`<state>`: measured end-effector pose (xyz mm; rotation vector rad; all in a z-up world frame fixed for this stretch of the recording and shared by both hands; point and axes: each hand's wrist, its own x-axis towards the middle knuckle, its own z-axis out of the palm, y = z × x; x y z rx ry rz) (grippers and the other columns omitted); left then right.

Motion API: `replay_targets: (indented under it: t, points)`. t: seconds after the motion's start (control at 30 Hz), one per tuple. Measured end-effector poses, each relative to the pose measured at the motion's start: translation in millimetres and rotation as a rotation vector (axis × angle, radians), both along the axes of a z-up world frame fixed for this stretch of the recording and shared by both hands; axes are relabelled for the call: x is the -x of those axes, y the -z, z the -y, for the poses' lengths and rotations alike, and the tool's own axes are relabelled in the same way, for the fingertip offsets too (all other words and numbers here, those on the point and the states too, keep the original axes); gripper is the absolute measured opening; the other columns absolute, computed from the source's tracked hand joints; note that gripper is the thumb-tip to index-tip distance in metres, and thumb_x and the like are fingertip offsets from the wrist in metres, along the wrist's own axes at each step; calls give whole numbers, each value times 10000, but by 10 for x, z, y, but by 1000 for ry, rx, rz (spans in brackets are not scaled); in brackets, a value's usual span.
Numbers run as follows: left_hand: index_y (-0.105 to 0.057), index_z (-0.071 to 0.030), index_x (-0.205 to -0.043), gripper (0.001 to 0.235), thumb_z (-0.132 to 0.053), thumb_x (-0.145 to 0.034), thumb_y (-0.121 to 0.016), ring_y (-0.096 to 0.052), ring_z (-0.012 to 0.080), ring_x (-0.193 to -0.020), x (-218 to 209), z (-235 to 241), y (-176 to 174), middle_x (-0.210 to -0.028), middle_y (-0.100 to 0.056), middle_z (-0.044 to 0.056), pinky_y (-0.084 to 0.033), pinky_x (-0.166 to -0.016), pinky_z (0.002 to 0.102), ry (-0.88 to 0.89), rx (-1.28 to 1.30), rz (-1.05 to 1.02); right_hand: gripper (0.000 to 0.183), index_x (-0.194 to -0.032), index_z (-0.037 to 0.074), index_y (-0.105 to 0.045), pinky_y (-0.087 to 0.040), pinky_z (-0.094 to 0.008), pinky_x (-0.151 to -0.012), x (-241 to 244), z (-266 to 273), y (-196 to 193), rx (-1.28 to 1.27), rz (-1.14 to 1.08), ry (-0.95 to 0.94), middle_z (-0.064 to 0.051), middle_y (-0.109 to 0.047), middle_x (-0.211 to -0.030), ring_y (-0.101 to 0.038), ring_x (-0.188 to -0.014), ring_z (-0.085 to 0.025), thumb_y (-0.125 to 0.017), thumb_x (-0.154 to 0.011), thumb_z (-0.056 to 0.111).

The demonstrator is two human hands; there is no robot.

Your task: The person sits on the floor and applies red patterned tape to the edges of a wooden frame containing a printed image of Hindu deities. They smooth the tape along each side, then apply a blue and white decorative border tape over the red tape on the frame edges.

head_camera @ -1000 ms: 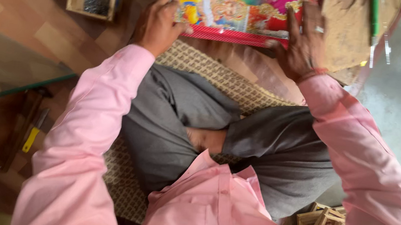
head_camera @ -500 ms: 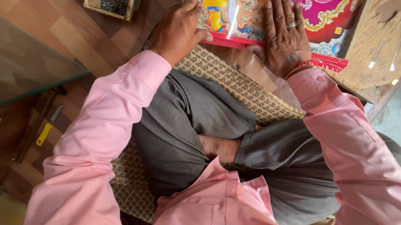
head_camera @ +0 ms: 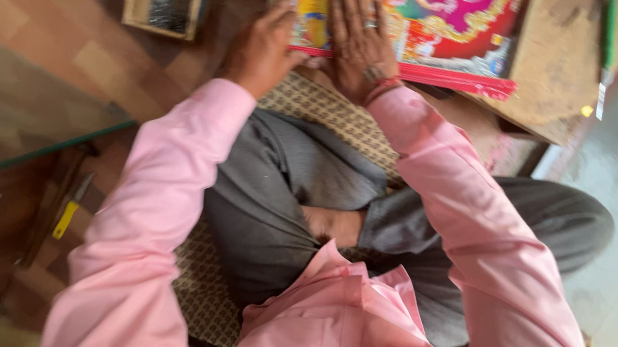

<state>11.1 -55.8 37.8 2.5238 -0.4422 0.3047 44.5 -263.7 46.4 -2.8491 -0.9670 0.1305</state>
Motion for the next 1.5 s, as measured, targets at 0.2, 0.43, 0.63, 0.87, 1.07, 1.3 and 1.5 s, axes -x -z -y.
replay_targets:
  t: [0.2,0.43,0.63,0.87,1.07,1.3,1.5]
  points:
    - [-633,38,-1315,701,-167,-718,-938,-608,366,-1289,-53,-178,-23,-1528,-512,184,-533,-1026,409,96,38,-61,974,-1663,-1,-177,-33,-537,-1286,-125,555,122,55,111,-89,-164,-168,-1737,-115,-1610,-304,-549,-1012,620]
    - [-652,11,-1290,666,-199,-713,-912,-601,341,-1271,-67,-195,-201,-1507,-537,151,-522,-1010,403,109,-12,-156,881,-1675,108,-190,-64,-533,-1274,-120,1895,-101,219,173,-44,-107,-242,-1723,-183,-1587,-269,-531,-988,541]
    - [-647,-6,-1317,651,-233,-756,-886,-590,317,-1305,-95,-258,-153,-1503,-529,146,-502,-1053,395,148,-76,-131,833,-1614,157,-304,-210,-528,-1239,-124,2585,-122,182,162,-25,-110,-333,-1659,-289,-1540,-289,-624,-911,468]
    - [-640,-13,-1333,624,-197,-779,-859,-564,327,-1308,-98,-283,-157,-1519,-520,151,-486,-1052,406,152,-97,-148,721,-1590,87,-383,-372,-458,-1185,-110,2895,-30,43,180,-73,-168,-402,-1617,-410,-1478,-319,-656,-932,199]
    - [-683,8,-1245,509,-89,-776,-853,-617,351,-1265,-218,-475,159,-1442,-604,183,-514,-1029,404,174,46,-95,971,-1568,45,-274,-346,-422,-1198,-118,2945,-9,300,105,-132,-136,-267,-1659,-274,-1524,-295,-685,-689,95]
    - [-678,48,-1109,464,-204,-786,-895,-710,168,-834,-614,-379,826,-973,-759,111,-570,-731,320,-422,749,-296,930,-1604,198,-303,-328,-536,-1157,37,2684,-76,157,54,162,-50,-288,-1651,-273,-1516,-249,-764,-796,198]
    - [-748,105,-1007,391,-230,-837,-859,-676,183,-796,-742,-278,434,-988,-763,168,-530,-725,353,-376,891,-502,666,-1441,102,-542,-479,-470,-1078,232,2453,80,-711,193,484,-163,-575,-1442,-574,-1290,-340,-810,-866,303]
